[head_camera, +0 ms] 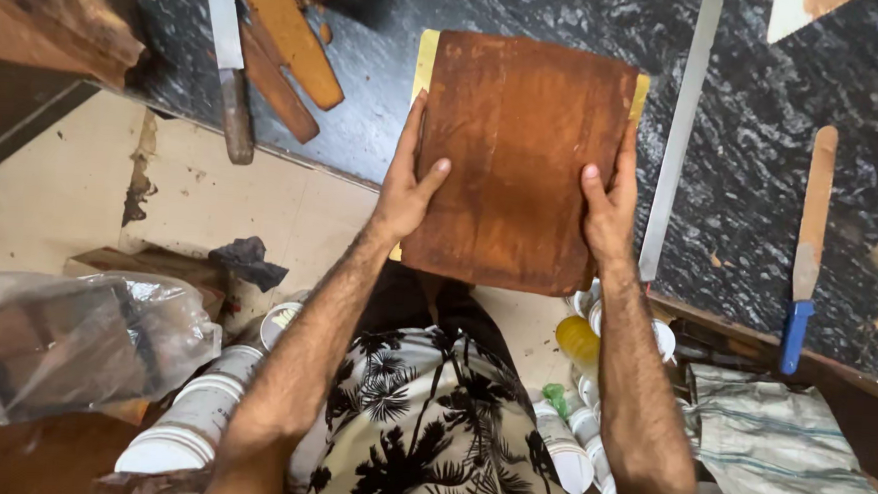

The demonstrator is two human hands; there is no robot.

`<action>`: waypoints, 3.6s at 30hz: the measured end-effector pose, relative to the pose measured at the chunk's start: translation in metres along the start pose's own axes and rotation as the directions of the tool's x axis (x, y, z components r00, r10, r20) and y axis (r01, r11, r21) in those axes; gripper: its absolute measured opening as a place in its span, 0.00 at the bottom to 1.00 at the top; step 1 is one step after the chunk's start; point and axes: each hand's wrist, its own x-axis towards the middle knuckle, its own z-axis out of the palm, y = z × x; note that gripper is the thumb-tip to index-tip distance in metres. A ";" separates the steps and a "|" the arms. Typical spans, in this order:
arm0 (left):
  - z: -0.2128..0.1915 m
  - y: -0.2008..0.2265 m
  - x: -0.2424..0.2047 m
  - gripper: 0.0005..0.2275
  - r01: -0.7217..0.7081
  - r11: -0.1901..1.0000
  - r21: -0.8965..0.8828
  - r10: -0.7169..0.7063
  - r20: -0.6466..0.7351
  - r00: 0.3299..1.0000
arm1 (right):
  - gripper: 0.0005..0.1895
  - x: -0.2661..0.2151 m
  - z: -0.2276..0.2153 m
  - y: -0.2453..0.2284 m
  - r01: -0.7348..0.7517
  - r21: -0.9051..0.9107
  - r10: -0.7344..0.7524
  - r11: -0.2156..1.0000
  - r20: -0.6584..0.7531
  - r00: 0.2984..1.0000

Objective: The person presses and smooths a rectangular block of brown clay on a dark countertop, then uses a long knife to cut and trim the edges. They place the clay onto a yellow board and continue trimming the edges to create a uniform shape.

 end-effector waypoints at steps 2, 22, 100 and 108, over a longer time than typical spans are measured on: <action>0.004 0.004 0.006 0.38 0.003 0.991 0.137 -0.003 0.003 1.000 | 0.38 0.003 0.003 0.003 0.008 0.052 -0.006 0.999 -0.033 0.999; -0.001 -0.004 0.041 0.41 -0.015 0.992 0.126 0.004 0.088 0.996 | 0.39 -0.006 -0.011 0.001 -0.036 0.054 0.040 0.998 -0.063 0.997; 0.154 0.027 0.101 0.22 -0.411 0.242 0.879 0.126 0.391 0.912 | 0.15 -0.119 0.019 -0.082 -0.488 -0.663 0.353 0.568 -0.340 0.872; 0.153 0.021 0.099 0.19 -0.407 0.194 0.892 0.116 0.391 0.913 | 0.15 -0.115 0.018 -0.076 -0.469 -0.660 0.337 0.587 -0.328 0.883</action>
